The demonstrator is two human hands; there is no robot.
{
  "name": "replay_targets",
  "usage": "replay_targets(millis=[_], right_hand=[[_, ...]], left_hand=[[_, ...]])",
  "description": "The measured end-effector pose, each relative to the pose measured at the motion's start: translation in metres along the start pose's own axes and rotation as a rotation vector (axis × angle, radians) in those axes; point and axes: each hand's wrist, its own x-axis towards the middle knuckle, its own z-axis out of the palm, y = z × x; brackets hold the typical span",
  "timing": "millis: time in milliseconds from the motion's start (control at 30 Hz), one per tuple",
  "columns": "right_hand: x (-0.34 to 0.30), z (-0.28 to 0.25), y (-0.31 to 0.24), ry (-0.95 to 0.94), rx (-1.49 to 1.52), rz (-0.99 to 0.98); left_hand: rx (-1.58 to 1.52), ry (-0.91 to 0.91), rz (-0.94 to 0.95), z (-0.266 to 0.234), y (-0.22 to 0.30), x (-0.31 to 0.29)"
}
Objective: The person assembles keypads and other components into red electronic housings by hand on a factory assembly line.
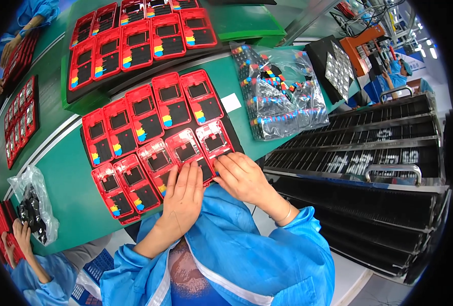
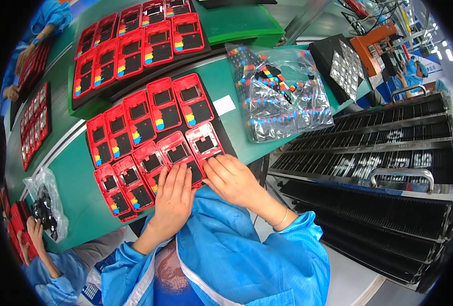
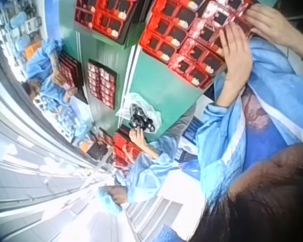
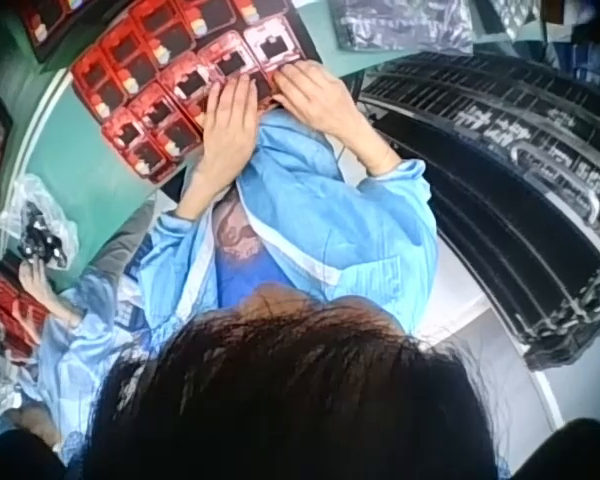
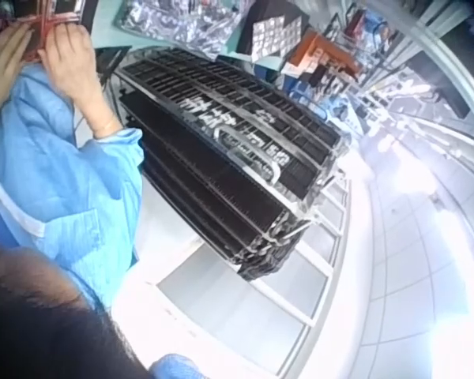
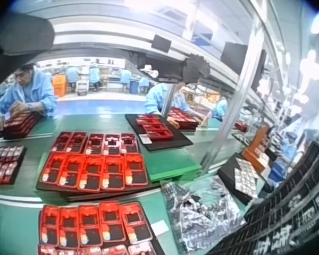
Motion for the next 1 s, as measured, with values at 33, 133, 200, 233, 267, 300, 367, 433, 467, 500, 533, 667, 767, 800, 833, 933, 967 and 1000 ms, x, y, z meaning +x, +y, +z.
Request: replay_targets(millis=[33, 133, 200, 233, 267, 300, 367, 433, 467, 500, 533, 667, 767, 800, 833, 933, 967, 1000], right_hand=[[0.002, -0.001, 0.001, -0.018, -0.001, -0.009], [0.003, 0.001, 0.001, -0.038, -0.002, -0.013], [0.003, 0.001, 0.002, -0.040, -0.003, -0.007], [0.003, 0.001, 0.002, -0.043, 0.014, -0.002], [0.003, 0.000, 0.003, -0.045, 0.030, 0.004], [0.002, -0.002, 0.001, -0.045, 0.031, 0.002], [-0.001, -0.009, -0.003, -0.057, 0.064, -0.024], [-0.005, -0.003, -0.001, -0.029, 0.051, -0.032], [-0.007, -0.002, 0.000, -0.001, 0.040, -0.038], [-0.008, -0.001, 0.000, -0.001, 0.037, -0.038], [-0.006, -0.001, 0.000, 0.004, 0.043, -0.036], [0.006, -0.013, 0.006, 0.010, 0.200, -0.016], [0.042, -0.019, 0.023, 0.160, 0.073, -0.020], [0.056, -0.017, 0.031, 0.194, 0.049, -0.006], [0.072, -0.015, 0.037, 0.199, 0.065, 0.018], [0.101, 0.003, 0.060, 0.222, 0.035, 0.009], [0.105, 0.009, 0.064, 0.106, -0.027, 0.020], [0.106, 0.014, 0.067, -0.011, -0.090, 0.032]], left_hand=[[-0.006, 0.007, 0.023, -0.002, -0.001, 0.005], [0.049, -0.054, 0.075, 0.007, -0.002, 0.006], [0.054, -0.038, 0.084, 0.010, -0.003, 0.006], [0.061, -0.026, 0.096, 0.010, -0.004, 0.005], [0.062, -0.025, 0.094, 0.010, -0.004, 0.005], [0.068, -0.041, 0.092, 0.010, -0.003, 0.004], [0.073, -0.052, 0.090, 0.010, -0.002, 0.002], [0.064, 0.048, 0.052, 0.013, 0.000, -0.002], [0.063, 0.050, 0.053, 0.014, 0.002, -0.002], [0.069, 0.036, 0.035, 0.015, 0.004, -0.001], [0.078, 0.023, 0.016, 0.015, 0.004, 0.001], [0.079, 0.063, 0.013, 0.014, 0.002, 0.003], [0.076, 0.094, -0.009, 0.022, 0.001, 0.005], [0.080, 0.096, -0.007, 0.023, 0.001, 0.003], [0.099, 0.107, -0.003, 0.023, 0.000, 0.002], [0.113, 0.132, 0.016, 0.025, 0.000, 0.001], [0.105, 0.144, 0.025, 0.025, -0.001, 0.001], [0.107, 0.147, 0.023, 0.025, -0.001, 0.002]])
